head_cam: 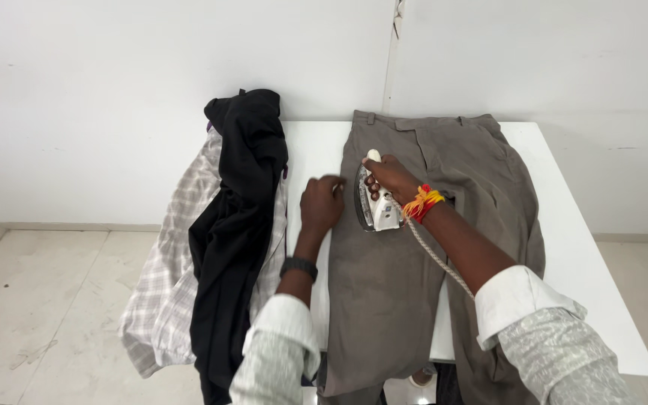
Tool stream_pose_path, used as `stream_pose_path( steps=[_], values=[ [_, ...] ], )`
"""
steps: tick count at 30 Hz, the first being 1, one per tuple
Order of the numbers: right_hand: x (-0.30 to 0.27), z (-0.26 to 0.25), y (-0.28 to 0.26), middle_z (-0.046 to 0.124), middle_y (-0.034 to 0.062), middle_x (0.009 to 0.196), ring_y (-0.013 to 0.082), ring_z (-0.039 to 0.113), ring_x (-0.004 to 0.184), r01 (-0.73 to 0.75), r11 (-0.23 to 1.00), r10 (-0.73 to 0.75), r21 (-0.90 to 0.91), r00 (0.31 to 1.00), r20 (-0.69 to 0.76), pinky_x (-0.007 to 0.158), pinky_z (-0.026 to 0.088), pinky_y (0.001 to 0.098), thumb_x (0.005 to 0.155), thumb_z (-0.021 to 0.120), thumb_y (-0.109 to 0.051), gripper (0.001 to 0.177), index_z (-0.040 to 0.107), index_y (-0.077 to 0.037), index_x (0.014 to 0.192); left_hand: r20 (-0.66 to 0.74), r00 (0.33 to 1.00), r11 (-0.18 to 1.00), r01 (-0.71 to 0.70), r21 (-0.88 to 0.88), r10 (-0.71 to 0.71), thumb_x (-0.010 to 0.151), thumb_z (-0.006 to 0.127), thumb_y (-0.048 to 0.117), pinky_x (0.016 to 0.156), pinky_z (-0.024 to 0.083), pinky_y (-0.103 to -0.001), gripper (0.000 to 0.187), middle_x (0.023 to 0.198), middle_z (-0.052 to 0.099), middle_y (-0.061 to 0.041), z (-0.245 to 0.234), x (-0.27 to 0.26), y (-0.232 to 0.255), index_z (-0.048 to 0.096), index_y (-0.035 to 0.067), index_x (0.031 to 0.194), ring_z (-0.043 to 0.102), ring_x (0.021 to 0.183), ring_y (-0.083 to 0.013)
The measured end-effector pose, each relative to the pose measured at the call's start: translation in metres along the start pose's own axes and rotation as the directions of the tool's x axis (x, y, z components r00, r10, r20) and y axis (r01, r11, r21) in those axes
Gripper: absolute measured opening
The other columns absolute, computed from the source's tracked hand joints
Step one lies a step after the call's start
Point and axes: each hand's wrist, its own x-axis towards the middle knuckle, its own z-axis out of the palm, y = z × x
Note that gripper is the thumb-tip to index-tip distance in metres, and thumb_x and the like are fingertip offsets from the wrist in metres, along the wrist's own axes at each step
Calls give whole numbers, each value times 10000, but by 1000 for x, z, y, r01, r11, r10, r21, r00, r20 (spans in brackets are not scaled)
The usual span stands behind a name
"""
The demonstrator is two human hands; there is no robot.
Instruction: The person irons a pair of gray trousers laid flat on a white table. They use a white electric iron to smooth the fabric, moving it back and forth over the legs and waist area. The person frequently adjusts the trousers with their hands to align the fabric and ensure even ironing.
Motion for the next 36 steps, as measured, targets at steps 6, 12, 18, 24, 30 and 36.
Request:
stream_pose_path(
  steps=[6, 12, 18, 24, 30, 36],
  values=[
    [-23, -1, -9, 581, 77, 754, 142, 545, 540, 17, 998, -23, 66, 996, 81, 480, 496, 329, 998, 631, -292, 340, 463, -22, 1119, -34, 994, 995, -100, 14, 101, 897, 677, 96, 869, 518, -436, 298, 1258, 736, 13, 10, 30, -18, 761, 161, 1175, 623, 1044, -296],
    [-89, -21, -23, 730, 111, 877, 141, 706, 698, 342, 903, -347, -259, 937, 26, 651, 570, 287, 1022, 637, -391, 436, 609, 22, 1155, -34, 994, 994, -105, -6, 105, 938, 682, 151, 932, 518, -438, 284, 1280, 727, -21, 6, 23, -21, 745, 154, 1215, 618, 1078, -321],
    [-239, -124, 1, 735, 96, 764, 153, 694, 647, 102, 593, -419, -799, 886, -198, 625, 541, 309, 953, 694, -448, 395, 719, -54, 972, -22, 991, 991, -136, -15, 135, 977, 693, 200, 954, 502, -449, 241, 1256, 728, -38, 3, 25, -18, 742, 137, 1204, 615, 1106, -329],
    [-369, -128, 82, 708, 16, 799, 164, 637, 750, 110, 720, -246, -686, 964, -104, 656, 529, 360, 779, 843, -343, 283, 788, -110, 931, 20, 993, 992, -115, 57, 114, 962, 716, 252, 934, 497, -454, 241, 1247, 733, -17, 1, 22, -7, 752, 143, 1174, 591, 1103, -327],
    [-390, -118, 93, 654, 54, 828, 215, 539, 816, 250, 616, -454, -747, 888, -77, 689, 464, 379, 747, 806, -132, 225, 634, -43, 862, 13, 993, 988, -121, 95, 121, 957, 727, 273, 921, 508, -446, 248, 1242, 738, -13, -1, 23, -2, 760, 143, 1165, 589, 1093, -324],
    [-385, -139, 51, 563, 57, 631, 151, 494, 608, -9, 773, -223, -634, 932, -285, 581, 455, 349, 762, 849, -245, 325, 601, -60, 859, -4, 989, 986, -146, 80, 147, 948, 738, 266, 903, 518, -428, 250, 1224, 748, -21, -3, 22, -2, 765, 131, 1156, 595, 1056, -314]
  ],
)
